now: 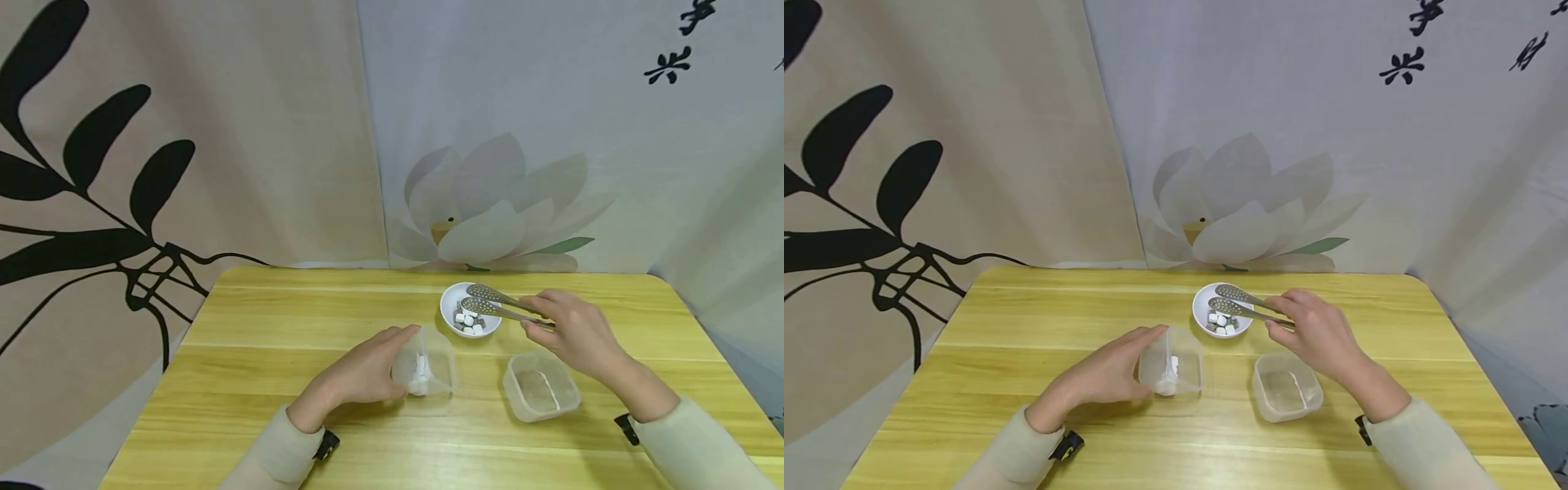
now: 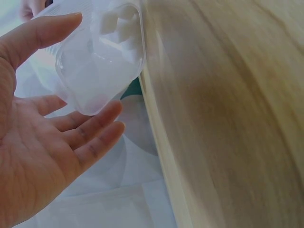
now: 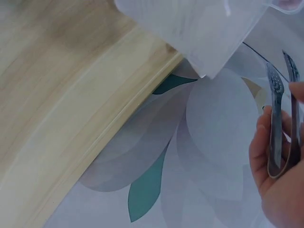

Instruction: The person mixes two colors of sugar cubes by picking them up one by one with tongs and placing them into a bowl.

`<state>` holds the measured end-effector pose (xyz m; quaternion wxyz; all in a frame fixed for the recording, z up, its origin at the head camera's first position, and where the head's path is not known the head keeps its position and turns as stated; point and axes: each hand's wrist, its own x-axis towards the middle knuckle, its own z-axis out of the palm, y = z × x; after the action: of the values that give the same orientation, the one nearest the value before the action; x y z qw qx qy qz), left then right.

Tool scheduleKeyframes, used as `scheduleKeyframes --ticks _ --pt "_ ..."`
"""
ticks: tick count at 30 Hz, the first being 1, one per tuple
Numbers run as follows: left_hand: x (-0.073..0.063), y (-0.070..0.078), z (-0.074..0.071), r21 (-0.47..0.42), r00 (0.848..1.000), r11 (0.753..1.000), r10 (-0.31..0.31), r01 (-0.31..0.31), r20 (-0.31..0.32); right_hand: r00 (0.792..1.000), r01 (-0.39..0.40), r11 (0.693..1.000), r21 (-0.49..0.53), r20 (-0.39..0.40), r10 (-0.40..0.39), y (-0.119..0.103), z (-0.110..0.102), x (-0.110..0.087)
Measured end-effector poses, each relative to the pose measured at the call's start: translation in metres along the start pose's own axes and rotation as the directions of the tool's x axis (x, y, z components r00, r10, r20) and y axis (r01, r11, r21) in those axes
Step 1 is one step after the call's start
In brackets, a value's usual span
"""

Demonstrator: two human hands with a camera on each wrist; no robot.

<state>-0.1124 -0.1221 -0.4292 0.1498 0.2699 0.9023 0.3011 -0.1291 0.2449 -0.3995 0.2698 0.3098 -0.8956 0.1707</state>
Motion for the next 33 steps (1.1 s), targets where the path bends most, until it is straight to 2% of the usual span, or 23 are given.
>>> scheduleKeyframes --ticks 12,18,22,33 --pt "0.000 -0.001 0.000 0.013 1.000 1.000 0.004 -0.004 -0.003 1.000 0.024 0.999 0.039 -0.021 -0.023 -0.011 0.004 -0.003" --pt "-0.001 0.001 0.000 0.014 1.000 1.000 0.004 -0.004 -0.005 0.995 0.098 0.993 0.068 -0.024 -0.097 -0.023 0.008 -0.003" --pt "-0.001 0.001 0.000 0.014 1.000 1.000 0.007 -0.007 -0.006 0.988 0.152 0.986 0.068 0.019 -0.154 -0.032 0.014 -0.002" --pt "0.000 0.000 0.000 0.009 1.000 1.000 0.005 -0.005 0.004 0.959 0.272 0.962 -0.006 0.089 -0.270 -0.045 0.029 0.005"
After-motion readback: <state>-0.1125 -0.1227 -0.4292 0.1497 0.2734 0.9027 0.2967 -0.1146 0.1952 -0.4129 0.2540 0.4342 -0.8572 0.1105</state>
